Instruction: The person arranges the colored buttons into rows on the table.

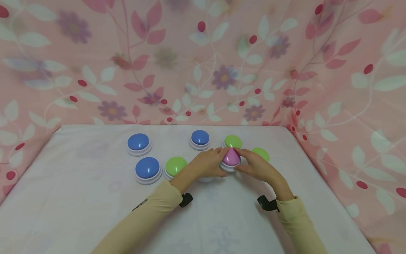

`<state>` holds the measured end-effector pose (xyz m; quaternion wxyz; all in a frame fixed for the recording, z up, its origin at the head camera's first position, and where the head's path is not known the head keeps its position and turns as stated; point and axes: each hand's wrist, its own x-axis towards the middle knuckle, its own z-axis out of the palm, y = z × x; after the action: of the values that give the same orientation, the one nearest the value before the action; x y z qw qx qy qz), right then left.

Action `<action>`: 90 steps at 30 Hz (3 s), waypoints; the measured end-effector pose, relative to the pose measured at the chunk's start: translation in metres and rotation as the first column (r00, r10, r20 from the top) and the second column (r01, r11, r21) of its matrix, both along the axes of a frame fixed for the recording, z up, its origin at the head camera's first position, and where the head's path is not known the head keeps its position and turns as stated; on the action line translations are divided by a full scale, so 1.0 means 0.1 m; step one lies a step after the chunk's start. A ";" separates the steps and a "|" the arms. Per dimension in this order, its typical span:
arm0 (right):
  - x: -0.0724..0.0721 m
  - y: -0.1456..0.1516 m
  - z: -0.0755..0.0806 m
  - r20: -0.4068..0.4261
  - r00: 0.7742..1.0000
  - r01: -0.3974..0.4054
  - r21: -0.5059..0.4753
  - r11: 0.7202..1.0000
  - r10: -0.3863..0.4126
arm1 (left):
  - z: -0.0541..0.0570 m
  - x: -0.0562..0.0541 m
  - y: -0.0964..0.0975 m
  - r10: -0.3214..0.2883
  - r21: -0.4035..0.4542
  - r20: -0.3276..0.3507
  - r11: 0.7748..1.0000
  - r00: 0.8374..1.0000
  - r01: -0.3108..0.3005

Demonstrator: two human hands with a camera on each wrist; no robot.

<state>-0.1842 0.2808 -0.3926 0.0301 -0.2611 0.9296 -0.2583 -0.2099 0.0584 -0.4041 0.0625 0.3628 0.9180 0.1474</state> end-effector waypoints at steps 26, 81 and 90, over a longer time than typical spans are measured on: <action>0.07 0.13 -0.22 0.122 0.992 0.004 0.020 1.000 -0.006 | -0.20 0.05 0.10 -0.118 -0.149 -0.091 0.983 0.989 0.104; -0.53 -0.96 -0.03 0.006 0.999 0.045 -0.005 0.999 -0.045 | 0.19 -0.20 -1.21 0.121 0.027 -0.079 0.993 0.990 -0.119; -0.69 -1.20 -0.03 0.011 0.999 0.045 0.026 0.999 -0.045 | 0.23 -0.22 -1.55 0.183 0.047 -0.060 0.982 0.981 -0.181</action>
<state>-0.2536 0.1609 -0.3960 0.0331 -0.2383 0.9383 -0.2486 -0.2321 -0.0968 -0.3814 0.0117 0.2832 0.9456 0.1599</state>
